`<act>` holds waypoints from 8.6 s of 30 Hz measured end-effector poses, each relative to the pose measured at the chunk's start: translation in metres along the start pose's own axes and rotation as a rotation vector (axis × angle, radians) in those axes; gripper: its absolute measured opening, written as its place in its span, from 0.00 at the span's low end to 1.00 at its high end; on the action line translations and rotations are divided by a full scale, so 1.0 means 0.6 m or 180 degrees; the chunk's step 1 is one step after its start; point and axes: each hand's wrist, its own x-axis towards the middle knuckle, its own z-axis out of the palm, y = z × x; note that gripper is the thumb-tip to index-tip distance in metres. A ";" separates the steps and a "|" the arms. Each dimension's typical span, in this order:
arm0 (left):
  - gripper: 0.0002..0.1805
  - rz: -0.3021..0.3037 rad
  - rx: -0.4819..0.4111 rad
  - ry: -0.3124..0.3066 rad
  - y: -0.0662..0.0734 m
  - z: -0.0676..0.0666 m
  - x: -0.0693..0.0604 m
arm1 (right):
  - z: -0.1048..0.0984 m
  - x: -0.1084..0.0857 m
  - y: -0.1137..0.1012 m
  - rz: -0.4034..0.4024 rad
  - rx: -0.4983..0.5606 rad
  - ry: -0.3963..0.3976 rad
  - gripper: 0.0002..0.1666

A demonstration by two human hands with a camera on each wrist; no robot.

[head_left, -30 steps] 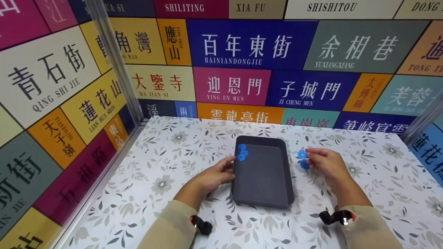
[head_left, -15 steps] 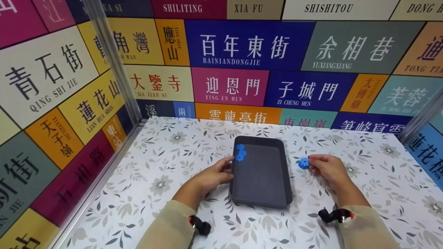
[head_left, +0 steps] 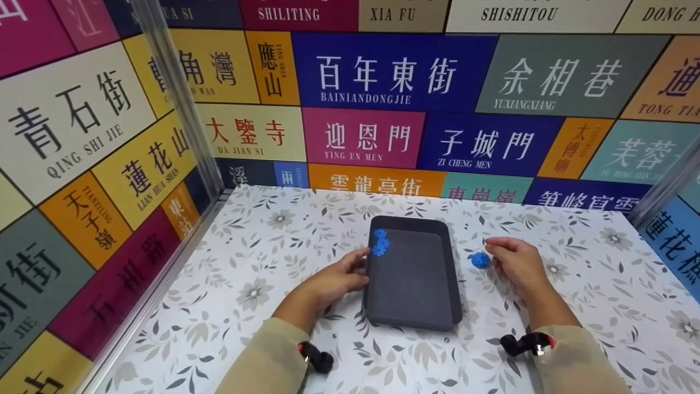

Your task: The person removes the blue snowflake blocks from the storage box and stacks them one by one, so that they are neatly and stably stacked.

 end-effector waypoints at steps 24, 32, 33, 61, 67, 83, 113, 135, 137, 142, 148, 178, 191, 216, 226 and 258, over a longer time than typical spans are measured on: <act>0.43 0.0074 -0.0087 -0.0021 -0.005 -0.005 0.000 | 0.246 0.036 -0.152 -0.0120 0.0290 -0.0856 0.17; 0.43 0.0096 -0.0113 -0.0018 -0.006 -0.003 0.000 | 0.290 0.067 -0.145 -0.0174 -0.0105 -0.0921 0.22; 0.44 0.0098 -0.0116 -0.0021 -0.006 -0.002 0.000 | 0.293 0.069 -0.142 -0.0185 -0.0082 -0.0915 0.22; 0.42 0.0064 -0.0075 -0.0128 0.001 0.000 0.001 | 0.306 0.068 -0.088 -0.0896 -0.1735 -0.1608 0.23; 0.43 0.0021 -0.0052 -0.0085 0.000 -0.001 0.001 | 0.304 0.069 -0.086 -0.0931 -0.1630 -0.1548 0.20; 0.42 -0.0080 0.0031 -0.0002 0.003 -0.001 -0.001 | 0.296 0.066 -0.106 -0.0532 -0.0443 -0.1304 0.15; 0.43 0.0044 -0.0047 -0.0009 0.001 0.002 0.002 | 0.019 -0.040 -0.080 -0.0165 0.0863 -0.0447 0.12; 0.43 0.0080 -0.0060 -0.0041 0.001 0.002 0.003 | -0.029 0.005 0.021 0.0296 0.0372 -0.0270 0.19; 0.43 0.0052 -0.0047 -0.0017 0.001 0.002 0.002 | -0.027 0.006 0.022 0.0294 0.0242 -0.0241 0.23; 0.43 0.0013 -0.0052 -0.0004 0.001 0.001 0.003 | -0.021 0.008 0.024 0.0286 -0.0018 -0.0116 0.28; 0.43 0.0031 -0.0085 -0.0013 -0.002 0.002 0.004 | -0.015 0.009 0.029 0.0268 -0.0223 -0.0030 0.30; 0.44 -0.0012 -0.0039 0.0034 -0.001 0.003 0.002 | 0.218 -0.006 -0.161 -0.0276 0.0542 -0.0412 0.06; 0.43 0.0050 -0.0070 -0.0061 0.001 0.000 0.003 | 0.296 0.075 -0.127 -0.0151 0.0178 -0.0468 0.15; 0.41 -0.0193 0.0135 -0.0037 0.008 -0.005 -0.002 | 0.302 0.076 -0.079 -0.0567 -0.1192 -0.1120 0.25; 0.43 -0.0145 0.0088 -0.0114 0.002 -0.008 0.006 | 0.308 0.076 -0.078 -0.0825 -0.1529 -0.1121 0.24; 0.42 -0.0074 0.0113 -0.0031 0.006 -0.002 0.005 | 0.276 0.067 -0.143 -0.0415 0.0578 -0.0479 0.20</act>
